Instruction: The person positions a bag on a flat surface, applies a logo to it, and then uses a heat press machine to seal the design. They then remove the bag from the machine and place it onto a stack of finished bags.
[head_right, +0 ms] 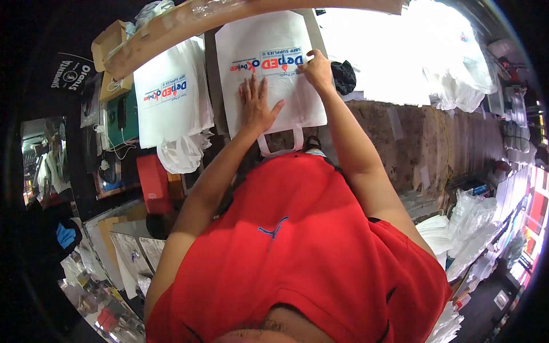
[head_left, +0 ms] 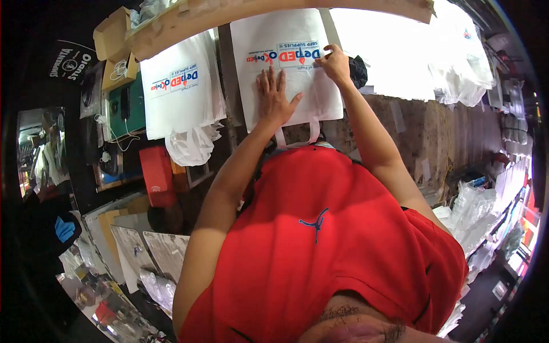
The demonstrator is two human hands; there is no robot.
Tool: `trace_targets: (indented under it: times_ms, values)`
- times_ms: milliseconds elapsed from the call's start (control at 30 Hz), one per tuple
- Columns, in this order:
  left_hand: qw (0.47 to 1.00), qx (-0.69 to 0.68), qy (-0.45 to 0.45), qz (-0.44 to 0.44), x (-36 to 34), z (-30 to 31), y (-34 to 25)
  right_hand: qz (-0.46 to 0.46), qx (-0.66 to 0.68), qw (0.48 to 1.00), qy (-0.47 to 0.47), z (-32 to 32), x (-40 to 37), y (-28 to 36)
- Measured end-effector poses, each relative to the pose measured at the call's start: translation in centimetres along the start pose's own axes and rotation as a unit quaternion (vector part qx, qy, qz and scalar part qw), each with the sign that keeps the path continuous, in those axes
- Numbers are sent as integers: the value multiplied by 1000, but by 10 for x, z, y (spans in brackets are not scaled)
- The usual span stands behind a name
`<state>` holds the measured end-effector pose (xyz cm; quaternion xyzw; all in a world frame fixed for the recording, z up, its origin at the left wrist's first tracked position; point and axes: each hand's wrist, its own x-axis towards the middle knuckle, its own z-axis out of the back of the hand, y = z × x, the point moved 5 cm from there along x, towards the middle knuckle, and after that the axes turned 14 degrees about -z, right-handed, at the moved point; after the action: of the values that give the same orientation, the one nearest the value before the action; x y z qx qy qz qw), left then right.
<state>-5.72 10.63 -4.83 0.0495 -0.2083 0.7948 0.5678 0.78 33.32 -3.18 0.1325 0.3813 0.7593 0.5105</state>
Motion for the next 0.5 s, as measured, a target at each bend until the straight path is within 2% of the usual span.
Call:
trace_targets:
  times_ms: [133, 200, 233, 300, 367, 467, 500]
  values:
    - [1000, 8, 0, 4, 0, 5, -1, -15, 7, 999, 29, -1, -4, -9]
    - [1000, 15, 3, 8, -1, 7, -4, 164, -64, 973, -149, 9, -34, 1]
    - [1000, 25, 6, 16, 0, 7, -3, 176, -105, 972, -117, 5, -50, 1]
    - [1000, 22, 2, 15, -1, 6, -2, 278, -178, 938, -102, -17, -84, -9]
    - [1000, 20, -5, 17, -1, 4, -3, 259, -236, 935, -59, -40, -98, -27]
    - [1000, 3, -5, 26, -5, -1, 0, 263, -236, 934, -47, -42, -96, -28]
    - [999, 0, -30, 23, -7, -1, 0, 267, -231, 934, -46, -40, -98, -27]
